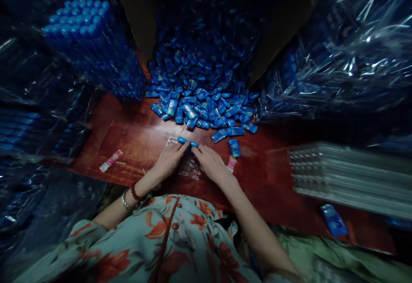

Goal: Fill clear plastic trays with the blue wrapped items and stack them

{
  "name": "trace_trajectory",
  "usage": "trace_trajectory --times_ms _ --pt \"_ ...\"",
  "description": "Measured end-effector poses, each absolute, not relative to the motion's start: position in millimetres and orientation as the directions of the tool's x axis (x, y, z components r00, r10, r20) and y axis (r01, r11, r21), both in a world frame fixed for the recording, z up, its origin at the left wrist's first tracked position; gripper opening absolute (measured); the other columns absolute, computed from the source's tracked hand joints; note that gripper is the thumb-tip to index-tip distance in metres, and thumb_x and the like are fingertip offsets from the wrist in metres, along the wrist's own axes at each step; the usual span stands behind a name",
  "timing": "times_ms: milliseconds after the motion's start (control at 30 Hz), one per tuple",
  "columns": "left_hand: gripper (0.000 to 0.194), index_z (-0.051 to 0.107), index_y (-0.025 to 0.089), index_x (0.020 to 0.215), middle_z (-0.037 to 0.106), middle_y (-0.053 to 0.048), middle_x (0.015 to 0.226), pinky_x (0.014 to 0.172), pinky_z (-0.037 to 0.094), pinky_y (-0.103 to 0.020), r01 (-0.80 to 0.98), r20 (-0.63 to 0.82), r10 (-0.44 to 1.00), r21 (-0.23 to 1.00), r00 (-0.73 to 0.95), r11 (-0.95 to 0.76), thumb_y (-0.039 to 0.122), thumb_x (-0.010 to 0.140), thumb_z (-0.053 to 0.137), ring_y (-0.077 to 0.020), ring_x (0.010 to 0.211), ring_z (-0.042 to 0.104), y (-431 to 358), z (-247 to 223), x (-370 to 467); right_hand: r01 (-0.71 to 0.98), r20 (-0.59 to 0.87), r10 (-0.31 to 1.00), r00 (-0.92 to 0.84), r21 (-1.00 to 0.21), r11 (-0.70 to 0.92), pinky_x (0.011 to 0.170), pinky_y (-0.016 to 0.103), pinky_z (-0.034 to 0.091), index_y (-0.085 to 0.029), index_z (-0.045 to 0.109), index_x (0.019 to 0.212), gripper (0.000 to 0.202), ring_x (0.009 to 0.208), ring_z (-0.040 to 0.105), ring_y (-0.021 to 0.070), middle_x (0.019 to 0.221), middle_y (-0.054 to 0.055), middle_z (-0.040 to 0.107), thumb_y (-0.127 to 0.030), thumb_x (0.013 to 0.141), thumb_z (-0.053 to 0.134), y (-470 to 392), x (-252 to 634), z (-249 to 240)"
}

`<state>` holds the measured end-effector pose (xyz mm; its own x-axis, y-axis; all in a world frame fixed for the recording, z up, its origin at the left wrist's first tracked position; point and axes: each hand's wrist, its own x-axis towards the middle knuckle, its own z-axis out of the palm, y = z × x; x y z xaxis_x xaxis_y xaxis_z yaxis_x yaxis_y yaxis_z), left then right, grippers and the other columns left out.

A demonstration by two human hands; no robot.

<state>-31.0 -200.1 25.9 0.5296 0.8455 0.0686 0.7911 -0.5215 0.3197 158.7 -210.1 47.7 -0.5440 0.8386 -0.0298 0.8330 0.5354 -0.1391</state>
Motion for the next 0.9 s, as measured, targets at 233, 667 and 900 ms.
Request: trace_trajectory --times_ms 233,667,900 --pt "0.029 0.049 0.017 0.117 0.061 -0.008 0.103 0.084 0.049 -0.030 0.515 0.325 0.899 0.739 0.294 -0.435 0.013 0.089 0.044 -0.0170 0.095 0.060 -201.1 24.5 -59.3 0.844 -0.082 0.843 -0.531 -0.144 0.517 0.076 0.030 0.045 -0.019 0.047 0.125 0.040 0.088 0.055 0.0187 0.102 0.010 0.057 -0.008 0.088 0.036 -206.0 164.3 53.9" --pt "0.032 0.050 0.016 0.118 0.058 -0.013 0.106 0.085 0.050 -0.038 0.656 0.179 0.760 0.409 0.624 -0.635 0.010 0.090 0.037 -0.0220 0.102 0.055 -202.3 15.1 -64.0 0.750 -0.083 0.748 -0.658 -0.157 0.642 0.082 0.033 0.045 -0.018 0.051 0.122 0.037 0.095 0.054 0.0193 0.104 0.010 0.059 -0.009 0.090 0.036 -200.5 150.3 57.8" --pt "0.041 0.048 0.009 0.122 0.057 -0.019 0.108 0.081 0.052 -0.041 0.735 0.040 0.764 0.244 0.644 -0.633 0.002 0.083 0.036 -0.0271 0.101 0.057 -206.1 25.7 -55.9 0.780 -0.120 0.770 -0.626 -0.083 0.621 0.076 0.035 0.043 -0.013 0.054 0.117 0.033 0.088 0.056 0.0207 0.098 0.012 0.062 -0.009 0.090 0.036 -209.2 120.4 66.2"
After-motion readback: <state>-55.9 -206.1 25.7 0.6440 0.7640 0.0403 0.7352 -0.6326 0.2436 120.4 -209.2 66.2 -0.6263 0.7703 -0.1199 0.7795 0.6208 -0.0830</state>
